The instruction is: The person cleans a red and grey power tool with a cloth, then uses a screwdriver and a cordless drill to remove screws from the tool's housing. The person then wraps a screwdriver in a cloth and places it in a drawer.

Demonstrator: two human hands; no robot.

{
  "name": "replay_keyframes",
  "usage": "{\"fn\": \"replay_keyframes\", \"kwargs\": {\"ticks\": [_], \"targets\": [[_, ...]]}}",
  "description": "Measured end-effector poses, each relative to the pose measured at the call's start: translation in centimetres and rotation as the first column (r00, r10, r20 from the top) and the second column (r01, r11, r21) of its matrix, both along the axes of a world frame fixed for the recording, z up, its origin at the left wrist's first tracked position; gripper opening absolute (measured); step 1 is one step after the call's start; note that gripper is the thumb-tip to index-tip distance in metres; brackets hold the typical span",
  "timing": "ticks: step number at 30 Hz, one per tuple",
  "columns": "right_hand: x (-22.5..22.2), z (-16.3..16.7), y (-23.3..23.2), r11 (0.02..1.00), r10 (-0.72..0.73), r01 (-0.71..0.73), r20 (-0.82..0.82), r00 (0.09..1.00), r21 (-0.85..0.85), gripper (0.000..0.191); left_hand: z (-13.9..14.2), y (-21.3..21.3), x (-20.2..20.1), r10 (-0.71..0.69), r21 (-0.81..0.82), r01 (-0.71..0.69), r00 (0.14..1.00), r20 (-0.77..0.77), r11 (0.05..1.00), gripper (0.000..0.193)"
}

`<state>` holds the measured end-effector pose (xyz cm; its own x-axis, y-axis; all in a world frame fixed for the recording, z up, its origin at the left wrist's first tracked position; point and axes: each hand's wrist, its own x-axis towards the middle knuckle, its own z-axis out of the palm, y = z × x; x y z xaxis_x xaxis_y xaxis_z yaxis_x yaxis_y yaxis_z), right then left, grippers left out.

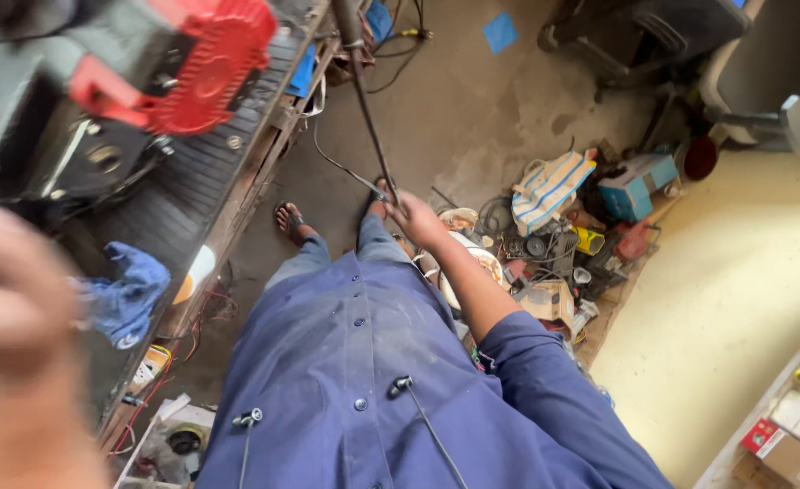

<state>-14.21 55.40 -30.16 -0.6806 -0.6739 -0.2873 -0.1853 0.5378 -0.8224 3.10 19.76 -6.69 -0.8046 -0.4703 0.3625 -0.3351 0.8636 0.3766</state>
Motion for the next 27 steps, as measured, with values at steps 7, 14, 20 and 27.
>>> {"fn": "replay_keyframes", "kwargs": {"ticks": [7, 14, 20, 27], "targets": [[-1.5, 4.3, 9.7, 0.949, 0.309, -0.273, -0.304, 0.901, 0.157, 0.041, -7.3, 24.0, -12.0, -0.833, 0.132, 0.837, 0.545, -0.099, 0.532, 0.041], [-7.0, 7.5, 24.2, 0.996, -0.068, 0.089, -0.495, 0.866, 0.019, 0.02, -2.6, 34.9, -24.4, -0.845, 0.688, 0.54, 0.087, 0.528, 0.485, 0.026], [-10.4, 3.5, 32.1, 0.928, -0.278, 0.372, -0.665, 0.694, 0.001, 0.02, 2.8, 32.1, -29.3, -0.506, 0.618, 0.661, 0.74, -0.444, 0.425, 0.01], [-22.2, 9.9, 26.1, 0.995, -0.086, 0.096, -0.326, 0.941, 0.014, 0.017, 5.7, 32.8, -35.2, -0.569, 0.422, 0.745, 0.667, -0.48, 0.517, 0.023]]}}
